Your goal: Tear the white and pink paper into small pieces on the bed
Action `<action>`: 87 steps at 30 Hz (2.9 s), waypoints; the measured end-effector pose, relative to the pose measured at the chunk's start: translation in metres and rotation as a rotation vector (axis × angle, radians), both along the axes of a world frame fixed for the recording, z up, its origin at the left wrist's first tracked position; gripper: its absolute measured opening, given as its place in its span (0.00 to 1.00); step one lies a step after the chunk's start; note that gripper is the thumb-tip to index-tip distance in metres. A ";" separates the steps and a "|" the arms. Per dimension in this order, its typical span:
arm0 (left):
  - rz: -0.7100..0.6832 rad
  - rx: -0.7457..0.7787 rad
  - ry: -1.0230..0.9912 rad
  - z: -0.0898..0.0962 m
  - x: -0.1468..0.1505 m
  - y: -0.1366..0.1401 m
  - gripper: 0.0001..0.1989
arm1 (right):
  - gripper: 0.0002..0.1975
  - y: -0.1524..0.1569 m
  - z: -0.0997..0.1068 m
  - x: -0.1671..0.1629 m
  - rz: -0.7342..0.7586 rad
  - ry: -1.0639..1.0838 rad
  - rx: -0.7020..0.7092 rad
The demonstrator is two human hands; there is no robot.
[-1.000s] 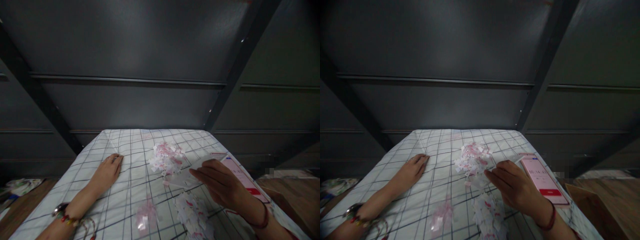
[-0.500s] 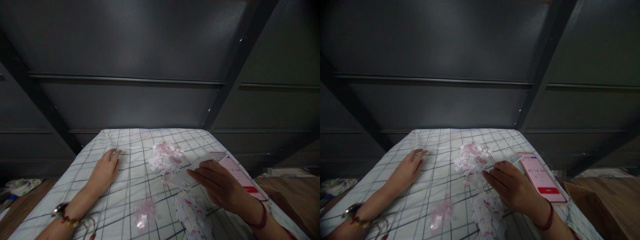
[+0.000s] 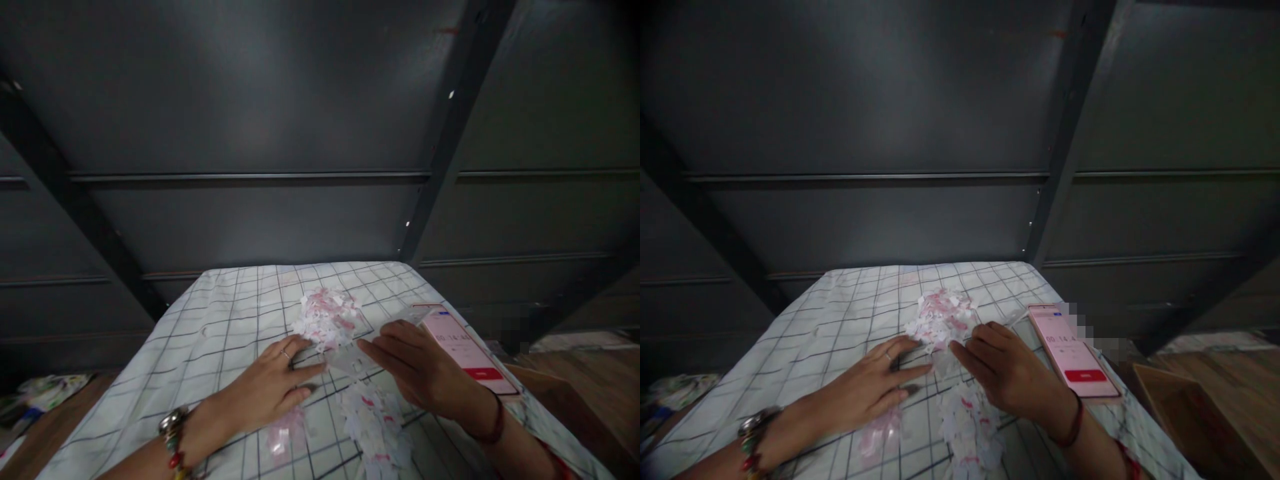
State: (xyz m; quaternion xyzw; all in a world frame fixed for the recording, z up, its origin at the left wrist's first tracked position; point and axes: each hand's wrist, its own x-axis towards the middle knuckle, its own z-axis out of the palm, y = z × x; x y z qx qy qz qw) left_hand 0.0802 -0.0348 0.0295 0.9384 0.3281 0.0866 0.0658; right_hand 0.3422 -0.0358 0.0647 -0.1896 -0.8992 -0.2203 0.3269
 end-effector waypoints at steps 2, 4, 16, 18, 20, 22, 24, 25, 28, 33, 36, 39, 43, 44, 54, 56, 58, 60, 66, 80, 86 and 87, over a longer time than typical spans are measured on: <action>0.023 0.012 -0.008 -0.006 -0.002 0.001 0.18 | 0.14 0.000 0.000 0.000 0.003 0.007 -0.005; 0.031 0.006 -0.013 -0.009 -0.004 0.002 0.18 | 0.14 0.000 0.000 0.000 -0.002 0.011 -0.008; 0.009 0.009 -0.027 0.001 -0.011 0.003 0.16 | 0.21 0.005 -0.008 0.006 -0.033 0.050 -0.044; 0.006 -0.003 -0.015 0.001 -0.010 0.004 0.16 | 0.20 0.004 -0.010 0.003 -0.029 0.049 -0.045; 0.002 -0.015 -0.017 0.002 -0.008 0.004 0.16 | 0.18 0.004 -0.011 0.000 -0.014 0.039 -0.050; -0.002 -0.025 -0.031 0.003 -0.008 0.005 0.16 | 0.18 0.004 -0.012 -0.002 -0.007 0.029 -0.059; -0.003 -0.033 -0.040 0.003 -0.008 0.006 0.16 | 0.18 0.003 -0.012 -0.002 -0.006 0.024 -0.061; -0.003 -0.036 -0.042 0.003 -0.008 0.006 0.16 | 0.19 0.003 -0.011 -0.001 -0.005 0.015 -0.062; -0.013 -0.037 -0.042 0.002 -0.009 0.007 0.16 | 0.20 0.002 -0.009 0.001 0.001 -0.020 -0.069; -0.034 -0.026 -0.054 0.001 -0.016 0.012 0.15 | 0.17 0.001 -0.004 0.000 -0.008 -0.040 -0.091; -0.033 -0.024 -0.026 0.003 -0.020 0.015 0.15 | 0.16 0.001 -0.002 0.000 -0.006 -0.024 -0.083; -0.026 -0.010 -0.005 0.005 -0.021 0.017 0.15 | 0.17 0.001 -0.001 0.003 -0.005 -0.013 -0.078; -0.033 -0.006 -0.041 0.002 -0.018 0.017 0.15 | 0.18 0.002 -0.002 0.006 -0.020 0.021 -0.049; -0.030 -0.006 -0.054 0.000 -0.017 0.018 0.14 | 0.18 0.002 -0.003 0.006 -0.023 0.026 -0.043; -0.024 0.011 -0.173 -0.007 -0.010 0.027 0.13 | 0.17 0.002 -0.005 0.010 0.022 -0.004 -0.118; -0.024 0.023 -0.219 -0.009 -0.007 0.028 0.11 | 0.17 0.002 -0.006 0.011 0.021 0.004 -0.117; -0.022 0.032 -0.253 -0.010 -0.002 0.030 0.10 | 0.17 0.003 -0.007 0.009 0.020 0.014 -0.102; -0.017 0.032 -0.275 -0.010 0.004 0.032 0.09 | 0.16 0.004 -0.007 0.007 0.024 0.021 -0.101; 0.017 -0.007 -0.320 -0.009 0.010 0.033 0.07 | 0.17 0.003 -0.005 0.008 0.024 0.022 -0.143; 0.326 0.112 -0.297 -0.026 -0.050 0.046 0.12 | 0.18 0.006 -0.004 0.013 0.005 0.059 -0.102; 0.410 0.236 -0.253 -0.043 -0.062 0.053 0.14 | 0.17 0.007 -0.008 0.011 0.014 0.029 -0.115; 0.421 0.256 -0.245 -0.045 -0.062 0.053 0.15 | 0.17 0.006 -0.007 0.012 0.020 0.037 -0.120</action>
